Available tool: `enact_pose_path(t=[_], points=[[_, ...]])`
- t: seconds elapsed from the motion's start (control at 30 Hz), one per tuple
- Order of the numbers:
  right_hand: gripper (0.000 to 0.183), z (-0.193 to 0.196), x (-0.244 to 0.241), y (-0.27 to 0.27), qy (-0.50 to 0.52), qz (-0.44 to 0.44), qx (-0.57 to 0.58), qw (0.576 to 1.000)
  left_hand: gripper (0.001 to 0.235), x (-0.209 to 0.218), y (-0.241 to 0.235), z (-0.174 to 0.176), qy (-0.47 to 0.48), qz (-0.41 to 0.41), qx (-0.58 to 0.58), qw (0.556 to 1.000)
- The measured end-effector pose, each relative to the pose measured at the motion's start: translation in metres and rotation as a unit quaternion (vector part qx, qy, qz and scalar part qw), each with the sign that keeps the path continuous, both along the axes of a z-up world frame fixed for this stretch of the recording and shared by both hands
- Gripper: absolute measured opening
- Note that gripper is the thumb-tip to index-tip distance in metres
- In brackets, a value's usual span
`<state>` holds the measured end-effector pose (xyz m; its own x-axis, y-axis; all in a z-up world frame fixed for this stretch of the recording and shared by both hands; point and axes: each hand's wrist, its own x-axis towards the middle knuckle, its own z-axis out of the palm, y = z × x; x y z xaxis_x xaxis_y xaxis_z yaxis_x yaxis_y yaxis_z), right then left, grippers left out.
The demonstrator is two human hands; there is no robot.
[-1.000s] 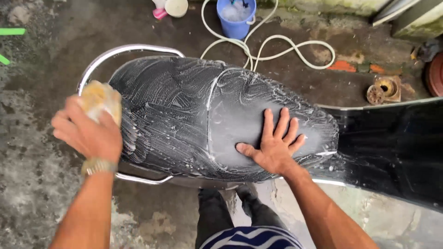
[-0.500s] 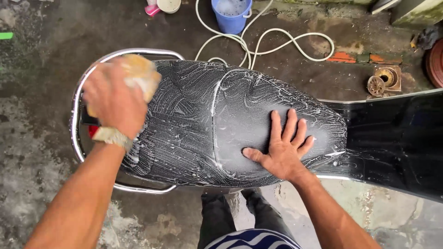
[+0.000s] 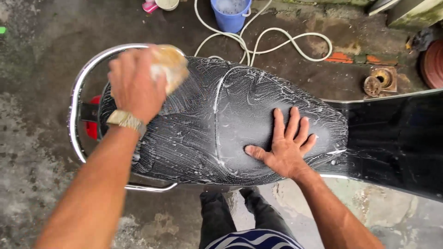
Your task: The person scrubs a black motorcycle seat with a soapy sponge. They use their left hand to hold the seat steady while scrubbing the surface with their right hand. A dog is visible in the background.
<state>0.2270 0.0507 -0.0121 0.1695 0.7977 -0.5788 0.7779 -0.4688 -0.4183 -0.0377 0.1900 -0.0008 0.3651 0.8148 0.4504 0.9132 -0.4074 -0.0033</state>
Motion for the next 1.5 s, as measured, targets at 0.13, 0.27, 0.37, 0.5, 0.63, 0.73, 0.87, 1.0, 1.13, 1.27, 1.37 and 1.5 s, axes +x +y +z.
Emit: enact_pose_path(t=[0.13, 0.27, 0.37, 0.5, 0.63, 0.73, 0.87, 1.0, 1.13, 1.27, 1.37, 1.5], points=[[0.117, 0.0, -0.002, 0.0, 0.003, -0.001, 0.001, 1.0, 0.067, 0.021, 0.001, -0.028, -0.024, 0.232, -0.029, 0.972], [0.116, -0.003, -0.003, 0.002, -0.003, -0.003, 0.012, 1.0, 0.052, 0.028, -0.023, 0.002, 0.005, -0.096, -0.038, 0.995], [0.115, 0.0, -0.002, -0.001, 0.004, 0.001, -0.001, 1.0, 0.054, 0.018, -0.018, 0.002, -0.008, 0.044, -0.072, 0.996], [0.115, 0.002, 0.0, 0.0, 0.01, -0.001, 0.004, 1.0, 0.055, 0.05, -0.039, 0.0, -0.055, 0.147, -0.051, 0.986], [0.116, -0.001, 0.0, 0.0, -0.005, 0.007, -0.006, 1.0, 0.052, 0.043, -0.058, 0.023, 0.02, 0.077, -0.103, 0.991], [0.115, 0.005, -0.001, 0.0, 0.018, -0.001, 0.0, 1.0, 0.055, 0.0, -0.036, 0.002, -0.118, 0.303, -0.07, 0.943], [0.115, 0.006, -0.003, 0.001, 0.022, -0.001, 0.005, 1.0, 0.055, 0.021, -0.084, 0.018, -0.114, 0.339, -0.061, 0.932], [0.114, 0.008, 0.002, 0.0, 0.023, 0.005, -0.009, 1.0, 0.054, -0.012, -0.1, 0.004, -0.107, 0.254, -0.087, 0.957], [0.114, 0.007, 0.0, 0.002, 0.021, 0.014, -0.02, 0.999, 0.06, 0.026, -0.121, 0.007, -0.135, 0.368, -0.053, 0.918], [0.113, 0.003, -0.002, -0.001, -0.022, 0.02, -0.018, 0.999, 0.045, 0.056, -0.171, -0.002, -0.128, 0.191, -0.137, 0.964], [0.114, 0.009, 0.001, 0.001, 0.024, 0.02, -0.01, 0.999, 0.051, 0.039, -0.16, -0.002, -0.152, 0.236, -0.136, 0.95], [0.113, 0.007, 0.002, -0.001, 0.028, 0.019, -0.009, 0.999, 0.058, 0.068, -0.182, -0.01, -0.171, 0.339, -0.096, 0.92]])
